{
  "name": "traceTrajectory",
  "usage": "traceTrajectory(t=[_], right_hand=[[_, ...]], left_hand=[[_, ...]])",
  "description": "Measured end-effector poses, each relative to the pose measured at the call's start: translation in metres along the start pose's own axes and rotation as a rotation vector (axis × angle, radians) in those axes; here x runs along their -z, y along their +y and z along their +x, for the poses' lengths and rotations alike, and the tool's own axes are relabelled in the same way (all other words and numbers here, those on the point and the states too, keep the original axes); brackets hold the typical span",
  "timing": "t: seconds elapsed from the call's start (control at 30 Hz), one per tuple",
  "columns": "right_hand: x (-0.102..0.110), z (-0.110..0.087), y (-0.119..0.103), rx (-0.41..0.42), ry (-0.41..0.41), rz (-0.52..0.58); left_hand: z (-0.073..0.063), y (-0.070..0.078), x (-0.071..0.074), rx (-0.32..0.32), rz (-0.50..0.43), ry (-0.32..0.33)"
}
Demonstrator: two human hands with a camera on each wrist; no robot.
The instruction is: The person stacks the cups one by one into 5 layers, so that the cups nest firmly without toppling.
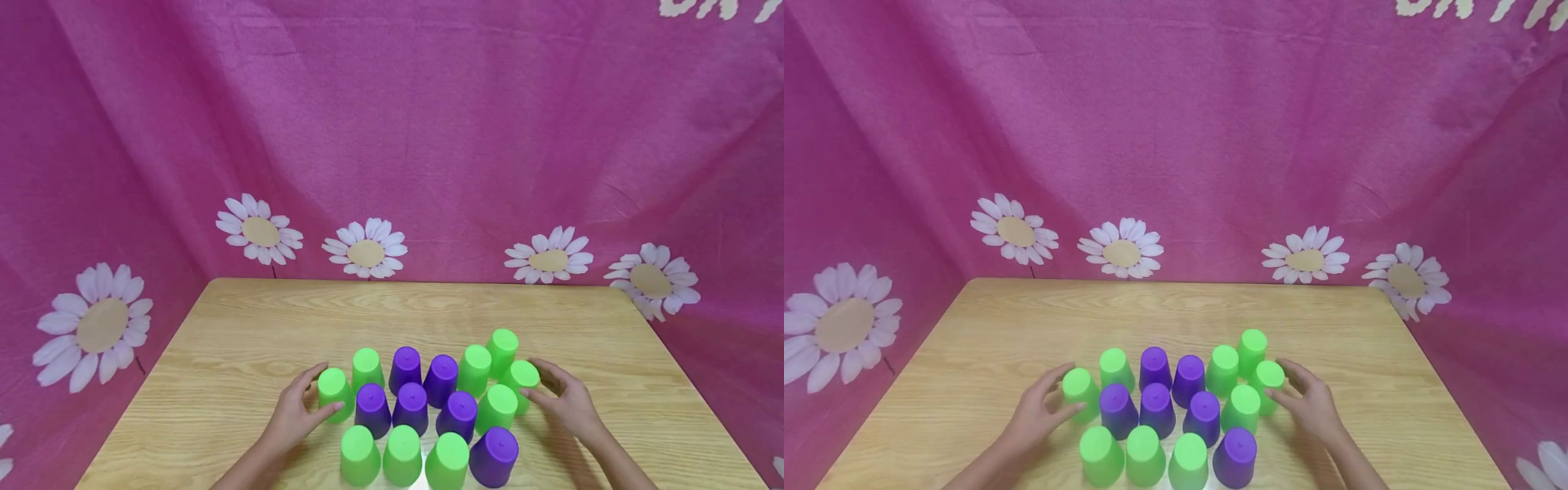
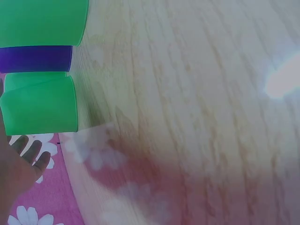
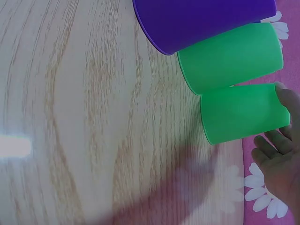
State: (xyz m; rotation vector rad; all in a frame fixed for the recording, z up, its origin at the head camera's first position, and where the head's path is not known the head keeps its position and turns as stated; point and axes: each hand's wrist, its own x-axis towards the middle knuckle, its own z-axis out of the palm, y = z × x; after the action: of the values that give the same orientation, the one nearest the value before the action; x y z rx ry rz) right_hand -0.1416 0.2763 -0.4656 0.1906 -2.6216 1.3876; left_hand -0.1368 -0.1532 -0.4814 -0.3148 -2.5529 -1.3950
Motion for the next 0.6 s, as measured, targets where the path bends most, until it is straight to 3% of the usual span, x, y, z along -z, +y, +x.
traceTrajectory(t=[0.17,0.6], right_hand=[[-0.0015,0.0,0.0008,-0.009,0.008,-0.005],[-0.0061,-0.0001,0.0027,0.014,0.039,0.033]], left_hand=[[0.0002,0.001,-0.0019,0.046,-0.051,0.003],[-0.0013,-0.0005,-0.0041,0.077,-0.125,0.03]])
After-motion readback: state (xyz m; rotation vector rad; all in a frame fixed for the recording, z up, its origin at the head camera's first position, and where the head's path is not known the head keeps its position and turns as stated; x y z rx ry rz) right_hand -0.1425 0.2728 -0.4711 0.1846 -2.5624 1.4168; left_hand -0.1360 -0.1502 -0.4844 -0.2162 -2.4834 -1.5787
